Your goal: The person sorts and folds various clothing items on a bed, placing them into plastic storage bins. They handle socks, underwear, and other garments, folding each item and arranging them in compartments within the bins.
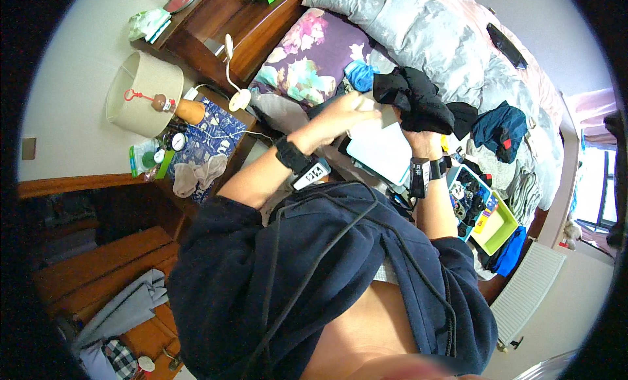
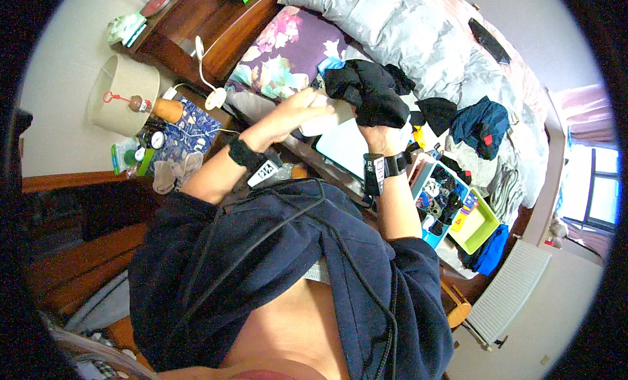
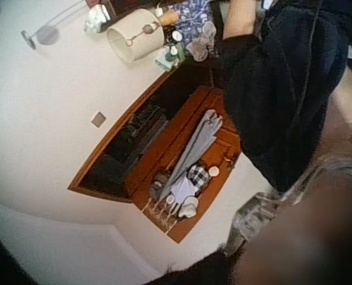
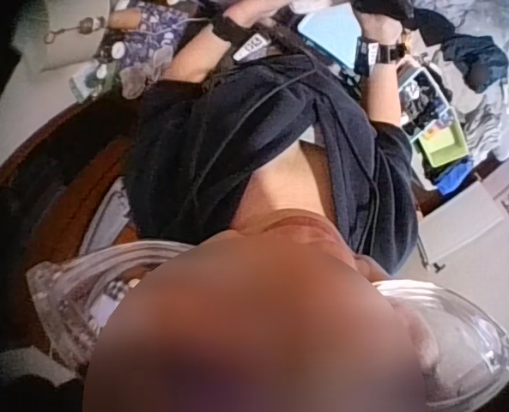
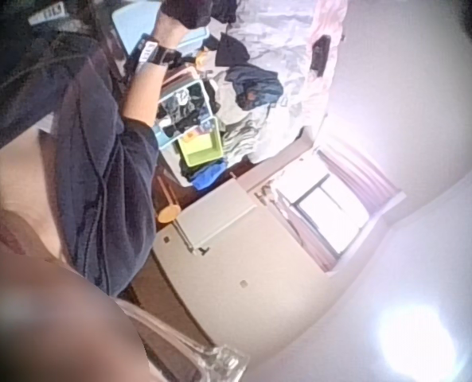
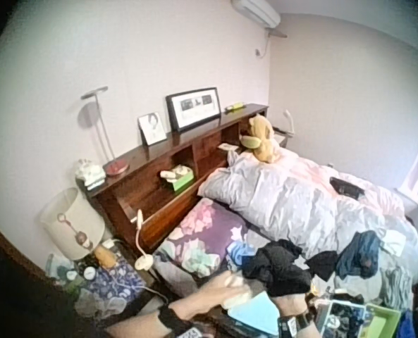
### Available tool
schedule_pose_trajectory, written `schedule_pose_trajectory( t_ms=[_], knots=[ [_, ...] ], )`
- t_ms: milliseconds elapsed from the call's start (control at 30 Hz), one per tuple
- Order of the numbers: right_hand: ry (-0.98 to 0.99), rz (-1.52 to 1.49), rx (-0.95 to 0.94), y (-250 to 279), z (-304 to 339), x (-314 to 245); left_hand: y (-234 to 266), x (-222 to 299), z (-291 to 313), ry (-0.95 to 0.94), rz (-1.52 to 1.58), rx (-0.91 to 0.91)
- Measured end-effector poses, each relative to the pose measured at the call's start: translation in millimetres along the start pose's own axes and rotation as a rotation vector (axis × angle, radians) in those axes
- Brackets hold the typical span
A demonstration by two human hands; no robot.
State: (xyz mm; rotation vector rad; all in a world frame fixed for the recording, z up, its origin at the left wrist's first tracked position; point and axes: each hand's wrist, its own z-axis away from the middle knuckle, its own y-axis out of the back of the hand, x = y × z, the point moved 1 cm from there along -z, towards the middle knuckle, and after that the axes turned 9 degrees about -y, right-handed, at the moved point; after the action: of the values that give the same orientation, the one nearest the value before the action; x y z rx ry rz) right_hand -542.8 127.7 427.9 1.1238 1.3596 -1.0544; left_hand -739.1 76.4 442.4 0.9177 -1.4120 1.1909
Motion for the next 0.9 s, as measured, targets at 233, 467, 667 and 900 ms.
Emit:
schedule_pose_trajectory(
  t_ms=[233,467,667,900],
  knots=[
    [-0.353,-0.565,0.004,-32,20,-16,21,24,-21,-0.200,-0.261,0.246],
    [-0.047,0.294,-0.111,-55,18,-21,10,51,-25,-0.437,-0.508,0.314],
    [0.235,0.814,-0.181,-39,-10,15,-18,42,-8,-0.767,-0.726,0.041],
    [-0.562,-0.520,-0.039,2,-27,49,-18,7,5,-0.439,-0.698,0.023]
  ],
)
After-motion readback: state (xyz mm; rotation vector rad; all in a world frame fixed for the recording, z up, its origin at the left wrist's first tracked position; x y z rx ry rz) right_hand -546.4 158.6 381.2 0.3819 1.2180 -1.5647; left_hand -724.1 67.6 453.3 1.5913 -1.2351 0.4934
